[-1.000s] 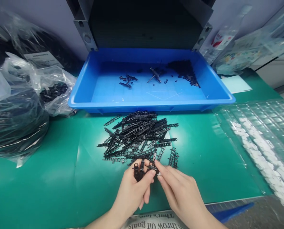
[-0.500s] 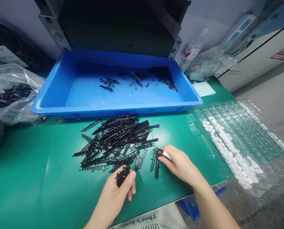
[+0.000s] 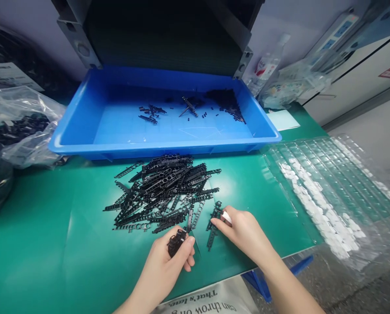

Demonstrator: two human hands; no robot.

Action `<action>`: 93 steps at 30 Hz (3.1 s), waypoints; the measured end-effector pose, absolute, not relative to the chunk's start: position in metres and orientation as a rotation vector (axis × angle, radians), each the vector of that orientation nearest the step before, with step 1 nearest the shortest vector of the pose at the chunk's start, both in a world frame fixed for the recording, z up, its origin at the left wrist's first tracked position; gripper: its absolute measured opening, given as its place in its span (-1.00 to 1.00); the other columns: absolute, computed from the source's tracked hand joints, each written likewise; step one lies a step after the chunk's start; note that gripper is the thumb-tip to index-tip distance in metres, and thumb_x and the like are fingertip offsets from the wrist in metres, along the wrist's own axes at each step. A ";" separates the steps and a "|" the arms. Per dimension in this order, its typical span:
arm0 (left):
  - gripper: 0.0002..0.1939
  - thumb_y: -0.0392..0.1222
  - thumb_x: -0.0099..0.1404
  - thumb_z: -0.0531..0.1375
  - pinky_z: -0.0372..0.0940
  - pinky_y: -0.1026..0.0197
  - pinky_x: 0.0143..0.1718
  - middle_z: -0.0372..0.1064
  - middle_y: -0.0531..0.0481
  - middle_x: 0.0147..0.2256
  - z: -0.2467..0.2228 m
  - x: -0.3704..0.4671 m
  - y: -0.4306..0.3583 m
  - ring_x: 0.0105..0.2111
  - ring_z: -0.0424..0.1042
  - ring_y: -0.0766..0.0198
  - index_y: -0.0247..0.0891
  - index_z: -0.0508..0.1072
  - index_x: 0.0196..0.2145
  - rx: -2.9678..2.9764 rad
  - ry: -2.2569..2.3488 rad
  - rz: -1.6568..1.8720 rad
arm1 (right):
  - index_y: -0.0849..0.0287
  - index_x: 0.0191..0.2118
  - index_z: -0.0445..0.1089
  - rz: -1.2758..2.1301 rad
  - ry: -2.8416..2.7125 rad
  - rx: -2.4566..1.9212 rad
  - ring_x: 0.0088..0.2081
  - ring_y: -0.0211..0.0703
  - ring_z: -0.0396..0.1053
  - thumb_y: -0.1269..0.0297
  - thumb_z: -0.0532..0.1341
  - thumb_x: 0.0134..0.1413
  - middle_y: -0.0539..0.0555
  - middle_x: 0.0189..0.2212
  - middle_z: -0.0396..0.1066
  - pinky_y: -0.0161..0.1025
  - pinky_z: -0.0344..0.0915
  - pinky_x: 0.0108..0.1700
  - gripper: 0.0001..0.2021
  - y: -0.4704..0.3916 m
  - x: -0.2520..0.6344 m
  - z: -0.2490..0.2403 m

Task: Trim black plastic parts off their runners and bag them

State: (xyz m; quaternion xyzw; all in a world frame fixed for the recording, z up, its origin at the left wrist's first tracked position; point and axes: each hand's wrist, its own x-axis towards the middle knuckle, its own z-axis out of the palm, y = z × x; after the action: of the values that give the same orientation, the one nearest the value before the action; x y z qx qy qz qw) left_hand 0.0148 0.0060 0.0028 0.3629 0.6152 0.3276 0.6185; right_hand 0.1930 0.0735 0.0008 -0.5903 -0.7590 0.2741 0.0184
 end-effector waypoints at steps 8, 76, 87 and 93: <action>-0.76 -0.08 0.21 0.07 0.23 0.25 -0.45 0.32 0.09 -0.58 0.000 0.014 0.006 -0.57 0.33 0.31 -0.22 0.28 -0.55 0.804 1.352 0.764 | 0.13 -0.53 0.20 1.433 -2.017 -1.643 -0.57 -0.22 0.24 0.18 0.08 0.04 0.01 -0.62 0.35 -0.33 0.09 -0.52 -0.80 0.073 0.203 0.017; -0.91 -0.19 0.12 0.13 0.09 0.32 -0.47 0.14 0.15 -0.54 0.004 0.007 0.007 -0.52 0.11 0.36 -0.24 0.29 -0.45 0.706 1.406 0.910 | 0.25 0.03 0.25 0.675 -2.505 -1.185 -0.46 -0.18 0.38 0.34 -0.13 0.27 0.09 -0.45 0.41 -0.32 0.24 -0.54 -0.66 0.027 0.158 0.007; -0.79 -0.09 0.12 0.15 -0.08 0.36 -0.65 0.08 0.18 -0.59 -0.005 0.009 0.003 -0.64 -0.04 0.44 -0.27 0.30 -0.35 0.594 1.382 0.888 | 0.17 0.08 0.16 0.641 -2.383 -1.445 -0.35 -0.09 0.42 0.27 -0.07 0.24 0.14 -0.26 0.41 -0.23 0.34 -0.38 -0.67 0.060 0.184 0.007; -0.74 -0.03 0.10 0.17 -0.08 0.35 -0.66 0.12 0.15 -0.63 0.006 0.010 0.005 -0.65 0.02 0.43 -0.29 0.30 -0.39 0.467 1.222 0.876 | 0.08 -0.11 0.30 0.739 -2.610 -1.411 -0.32 -0.12 0.39 0.41 0.09 0.11 0.09 -0.21 0.30 -0.22 0.34 -0.33 -0.78 0.104 0.209 0.007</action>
State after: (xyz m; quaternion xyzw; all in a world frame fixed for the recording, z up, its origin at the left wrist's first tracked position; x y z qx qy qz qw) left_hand 0.0101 0.0052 0.0057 0.2099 0.5499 0.3943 0.7058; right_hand 0.2093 0.1040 0.0075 -0.4611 -0.8528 0.2416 0.0420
